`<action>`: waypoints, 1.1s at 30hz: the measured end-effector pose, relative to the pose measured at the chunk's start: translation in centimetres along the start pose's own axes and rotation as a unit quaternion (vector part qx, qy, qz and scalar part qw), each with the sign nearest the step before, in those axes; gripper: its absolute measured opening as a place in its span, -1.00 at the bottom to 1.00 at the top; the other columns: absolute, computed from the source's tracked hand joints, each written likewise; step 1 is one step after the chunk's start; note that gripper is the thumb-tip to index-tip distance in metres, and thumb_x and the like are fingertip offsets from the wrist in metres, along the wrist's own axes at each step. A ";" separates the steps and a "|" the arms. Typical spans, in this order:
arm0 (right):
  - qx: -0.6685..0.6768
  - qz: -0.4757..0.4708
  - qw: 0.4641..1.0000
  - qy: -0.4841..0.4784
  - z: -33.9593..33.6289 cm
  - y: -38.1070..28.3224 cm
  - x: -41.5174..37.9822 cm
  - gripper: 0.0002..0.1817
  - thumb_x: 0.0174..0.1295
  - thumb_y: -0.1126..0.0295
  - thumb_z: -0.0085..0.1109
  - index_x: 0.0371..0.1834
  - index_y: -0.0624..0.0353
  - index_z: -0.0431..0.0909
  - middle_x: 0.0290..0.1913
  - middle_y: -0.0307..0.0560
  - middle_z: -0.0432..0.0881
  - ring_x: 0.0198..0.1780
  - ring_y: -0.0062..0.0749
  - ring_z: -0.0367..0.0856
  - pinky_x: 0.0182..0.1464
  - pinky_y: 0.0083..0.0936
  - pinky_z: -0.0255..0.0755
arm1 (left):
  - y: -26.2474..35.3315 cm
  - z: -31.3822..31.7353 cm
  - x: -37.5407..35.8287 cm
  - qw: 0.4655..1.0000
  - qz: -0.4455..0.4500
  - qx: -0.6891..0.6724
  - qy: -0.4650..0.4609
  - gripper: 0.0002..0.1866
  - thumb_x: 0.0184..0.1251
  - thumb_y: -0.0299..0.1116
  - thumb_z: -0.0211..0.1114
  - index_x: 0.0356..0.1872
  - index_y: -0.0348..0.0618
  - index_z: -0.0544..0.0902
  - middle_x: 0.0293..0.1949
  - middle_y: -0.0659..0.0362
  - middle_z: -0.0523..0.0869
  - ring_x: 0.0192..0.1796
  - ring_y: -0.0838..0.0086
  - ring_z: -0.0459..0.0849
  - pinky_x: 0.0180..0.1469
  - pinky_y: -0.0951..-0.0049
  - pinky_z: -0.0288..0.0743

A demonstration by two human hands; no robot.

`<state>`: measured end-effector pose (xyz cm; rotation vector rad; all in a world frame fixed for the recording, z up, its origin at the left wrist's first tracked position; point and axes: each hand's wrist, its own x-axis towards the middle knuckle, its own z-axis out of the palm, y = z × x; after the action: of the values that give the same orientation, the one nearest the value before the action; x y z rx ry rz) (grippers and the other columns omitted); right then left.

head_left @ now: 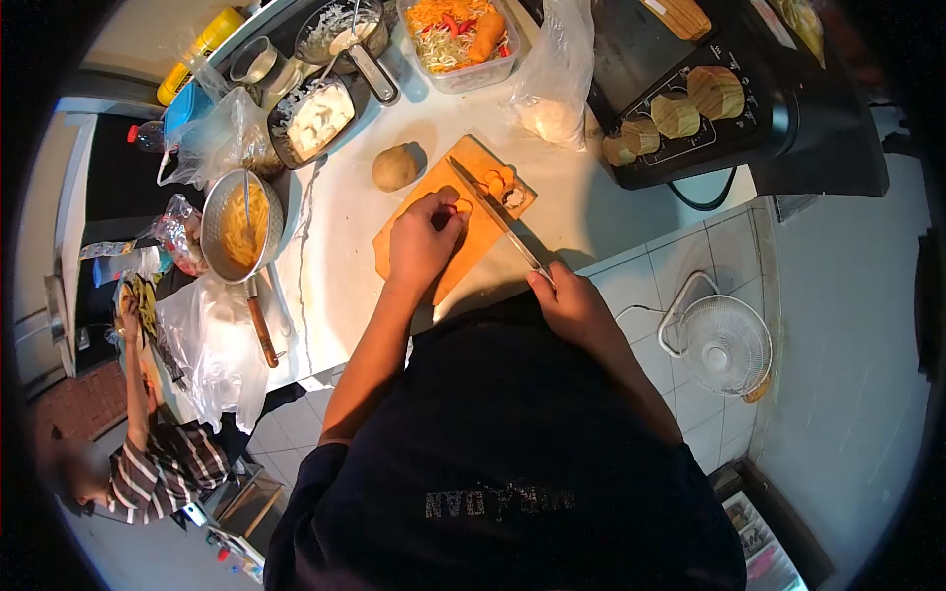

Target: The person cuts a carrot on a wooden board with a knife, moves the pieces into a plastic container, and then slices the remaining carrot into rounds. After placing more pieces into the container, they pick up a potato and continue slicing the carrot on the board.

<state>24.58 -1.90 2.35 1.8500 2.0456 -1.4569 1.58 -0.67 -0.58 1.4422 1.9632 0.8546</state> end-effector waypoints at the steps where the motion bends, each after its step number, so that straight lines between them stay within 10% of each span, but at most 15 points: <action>1: 0.000 0.000 1.000 -0.002 0.1 0.1 0.1 -0.51 0.42 0.02 -0.05 -0.24 0.35 0.44 -0.29 0.39 0.60 -0.16 0.31 0.59 -0.14 -0.06 0.42 | 0.0 0.1 0.0 1.000 0.009 0.002 0.002 -0.74 0.15 -0.31 0.43 -0.18 -0.21 0.71 -0.35 0.07 0.76 -0.32 0.29 0.75 -0.21 0.36 0.60; 18: 0.022 -0.067 0.997 0.007 0.7 -0.6 0.4 -0.59 0.44 0.11 -0.06 -0.23 0.35 0.39 -0.34 0.44 0.59 -0.18 0.36 0.57 -0.15 0.05 0.41 | -1.1 0.4 -0.4 0.992 -0.031 -0.113 0.042 -0.69 0.25 -0.33 0.42 -0.07 -0.29 0.66 -0.37 0.16 0.68 -0.37 0.55 0.63 -0.26 0.54 0.51; 33: -0.017 -0.033 0.999 -0.011 1.3 -1.9 -0.1 -0.58 0.46 0.09 -0.10 -0.19 0.34 0.37 -0.30 0.47 0.60 -0.15 0.41 0.56 -0.08 0.10 0.41 | -0.2 -0.2 2.1 0.978 -0.117 -0.169 -0.033 -0.68 0.34 -0.17 0.36 -0.40 -0.28 0.68 -0.55 0.29 0.62 -0.52 0.69 0.46 -0.44 0.59 0.36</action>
<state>22.43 -2.48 2.81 1.7617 2.1275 -1.4408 0.77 1.23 -0.76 1.0102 1.7893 0.9643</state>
